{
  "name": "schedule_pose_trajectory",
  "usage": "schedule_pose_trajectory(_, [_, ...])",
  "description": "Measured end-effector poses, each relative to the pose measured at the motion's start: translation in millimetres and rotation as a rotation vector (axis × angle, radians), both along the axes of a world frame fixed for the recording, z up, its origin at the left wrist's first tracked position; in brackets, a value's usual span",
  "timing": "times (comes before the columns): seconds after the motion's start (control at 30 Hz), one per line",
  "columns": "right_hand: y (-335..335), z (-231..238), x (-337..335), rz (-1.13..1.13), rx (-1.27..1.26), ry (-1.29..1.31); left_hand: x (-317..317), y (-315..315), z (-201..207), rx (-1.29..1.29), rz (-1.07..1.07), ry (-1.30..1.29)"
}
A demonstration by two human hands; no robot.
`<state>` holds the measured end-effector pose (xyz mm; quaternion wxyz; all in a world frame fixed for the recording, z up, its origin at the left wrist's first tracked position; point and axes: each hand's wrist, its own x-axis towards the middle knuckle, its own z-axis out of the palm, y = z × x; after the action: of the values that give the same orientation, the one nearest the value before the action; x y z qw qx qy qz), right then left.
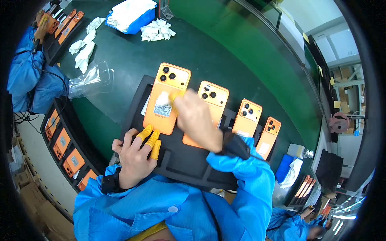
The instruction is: Cleaning the exterior and lenses of several orange smartphones on an assembly line.
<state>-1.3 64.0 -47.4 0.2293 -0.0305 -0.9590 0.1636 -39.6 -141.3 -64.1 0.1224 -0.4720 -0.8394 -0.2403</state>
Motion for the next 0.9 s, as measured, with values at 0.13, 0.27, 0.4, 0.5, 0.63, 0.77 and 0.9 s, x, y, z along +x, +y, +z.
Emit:
schedule_pose_trajectory(0.13, [-25.4,-7.5,11.7,0.297,-0.058,0.018,0.0,-1.1,-1.0,-0.017,0.0,-0.019])
schedule_pose_trajectory(0.27, [18.9,-2.7,-27.3,-0.003,0.14,0.038,1.1,0.5,0.4,0.008,0.007,-0.021])
schedule_pose_trajectory(0.4, [50.0,3.6,-69.0,-0.113,-0.012,0.187,0.0,3.8,3.2,0.001,0.009,-0.049])
schedule_pose_trajectory(0.5, [38.5,5.7,-72.5,-0.116,-0.024,0.199,-0.3,5.8,3.0,0.017,0.013,-0.046])
schedule_pose_trajectory(0.63, [17.8,4.1,-62.5,-0.025,0.052,0.176,-0.2,2.3,2.7,0.008,0.015,-0.058])
schedule_pose_trajectory(0.77, [-9.6,-3.0,-36.0,0.227,-0.022,0.06,0.1,0.1,-3.9,0.11,-0.011,-0.041])
schedule_pose_trajectory(0.9, [-29.4,-5.9,-11.6,0.515,-0.155,-0.085,2.5,-8.5,-10.5,0.224,-0.052,0.02])
